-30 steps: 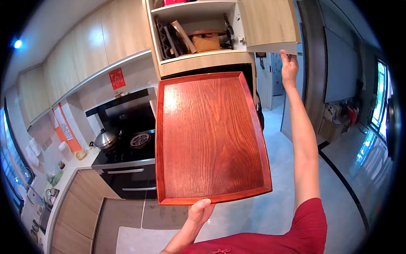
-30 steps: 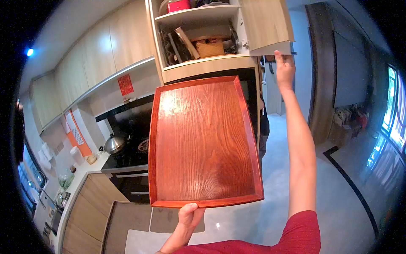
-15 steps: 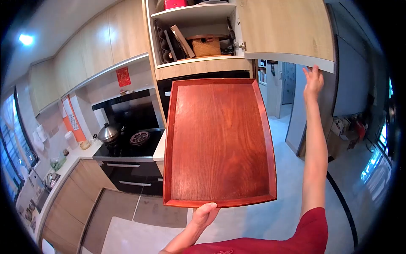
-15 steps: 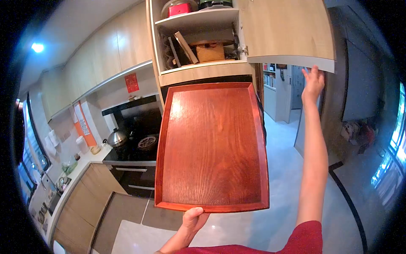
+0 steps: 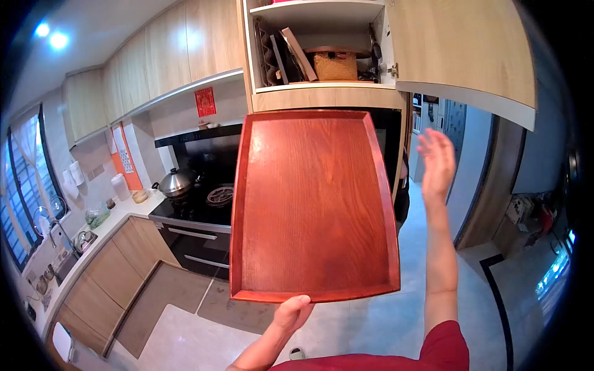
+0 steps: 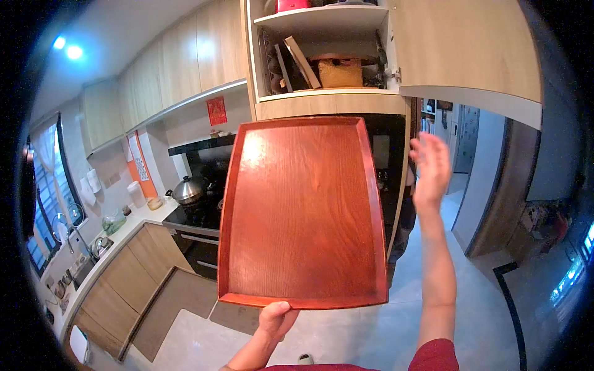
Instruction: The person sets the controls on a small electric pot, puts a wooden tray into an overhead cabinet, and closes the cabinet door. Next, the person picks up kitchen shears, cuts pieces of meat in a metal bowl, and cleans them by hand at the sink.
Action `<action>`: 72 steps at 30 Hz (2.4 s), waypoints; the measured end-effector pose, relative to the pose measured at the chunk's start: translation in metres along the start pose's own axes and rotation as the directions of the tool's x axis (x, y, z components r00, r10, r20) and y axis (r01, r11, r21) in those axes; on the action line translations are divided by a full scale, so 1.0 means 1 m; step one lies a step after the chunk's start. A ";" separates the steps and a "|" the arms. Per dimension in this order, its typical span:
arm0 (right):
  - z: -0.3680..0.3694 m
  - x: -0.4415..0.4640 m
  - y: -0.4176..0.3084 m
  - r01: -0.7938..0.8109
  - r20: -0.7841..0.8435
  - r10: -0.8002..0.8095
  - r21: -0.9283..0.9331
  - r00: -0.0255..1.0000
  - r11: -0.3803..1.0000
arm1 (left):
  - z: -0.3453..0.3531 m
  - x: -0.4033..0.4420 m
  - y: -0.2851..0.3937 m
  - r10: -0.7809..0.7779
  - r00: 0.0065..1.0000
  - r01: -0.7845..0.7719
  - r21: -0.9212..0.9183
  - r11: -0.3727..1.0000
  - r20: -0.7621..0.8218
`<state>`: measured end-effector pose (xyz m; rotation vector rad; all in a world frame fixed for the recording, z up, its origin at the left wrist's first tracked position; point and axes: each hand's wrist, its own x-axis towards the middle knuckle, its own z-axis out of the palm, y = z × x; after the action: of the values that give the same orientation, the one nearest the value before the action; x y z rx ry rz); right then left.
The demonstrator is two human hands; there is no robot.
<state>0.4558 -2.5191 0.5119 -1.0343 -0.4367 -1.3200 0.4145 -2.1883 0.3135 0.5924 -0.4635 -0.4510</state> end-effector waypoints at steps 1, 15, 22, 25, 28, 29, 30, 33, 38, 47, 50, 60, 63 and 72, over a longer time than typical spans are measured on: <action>0.018 -0.010 0.015 -0.067 0.064 0.069 -0.034 0.996 0.997 | -0.012 0.007 0.004 -0.003 1.000 0.003 -0.004 1.000 -0.003; 0.150 -0.041 0.213 -0.224 0.528 0.256 -0.125 0.809 0.966 | -0.100 0.179 0.135 0.293 0.955 -0.296 0.156 0.942 0.043; 0.186 0.010 0.273 -0.239 0.527 0.242 -0.075 0.815 0.968 | -0.082 0.250 0.186 0.376 0.922 -0.384 0.334 0.861 0.093; 0.202 0.036 0.302 -0.275 0.493 0.222 0.038 0.841 0.961 | -0.055 0.282 0.209 0.443 0.885 -0.461 0.401 0.792 0.141; 0.210 0.063 0.324 -0.237 0.499 0.199 0.013 0.844 0.971 | -0.016 0.299 0.223 0.481 0.848 -0.528 0.426 0.734 0.223; 0.208 0.070 0.330 -0.268 0.532 0.213 0.029 0.820 0.963 | -0.010 0.305 0.226 0.495 0.839 -0.542 0.438 0.717 0.227; 0.209 0.072 0.335 -0.273 0.535 0.209 0.042 0.819 0.961 | -0.010 0.310 0.230 0.473 0.849 -0.526 0.456 0.718 0.233; 0.212 0.078 0.352 -0.319 0.543 0.235 0.064 0.806 0.946 | 0.016 0.324 0.236 0.519 0.811 -0.575 0.531 0.622 0.271; 0.227 0.088 0.368 -0.230 0.504 0.198 0.001 0.841 0.973 | 0.052 0.350 0.255 0.575 0.753 -0.579 0.738 0.347 0.320; 0.262 0.101 0.336 -0.632 0.490 0.460 0.276 0.740 0.724 | 0.124 0.394 0.293 0.558 0.687 -0.561 0.828 -0.003 0.467; 0.256 0.110 0.317 -0.723 0.502 0.540 0.305 0.675 0.620 | 0.135 0.406 0.276 0.553 0.618 -0.636 0.769 -0.066 0.558; 0.264 0.131 0.357 -0.675 0.728 0.385 0.144 0.567 0.723 | 0.094 0.446 0.246 0.594 0.256 -0.815 0.501 -0.291 0.762; 0.263 0.150 0.331 -0.505 0.724 0.520 -0.271 0.454 0.819 | 0.094 0.454 0.262 0.599 0.163 -0.833 0.434 -0.342 0.784; 0.290 0.303 0.374 0.678 0.647 -0.218 -0.648 0.731 0.348 | 0.097 0.453 0.297 0.650 0.265 -0.870 0.467 -0.157 0.712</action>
<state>0.9599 -2.4915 0.7590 -2.2766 -0.4301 -1.8925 0.8067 -2.2464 0.6955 1.0744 -1.2394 1.1195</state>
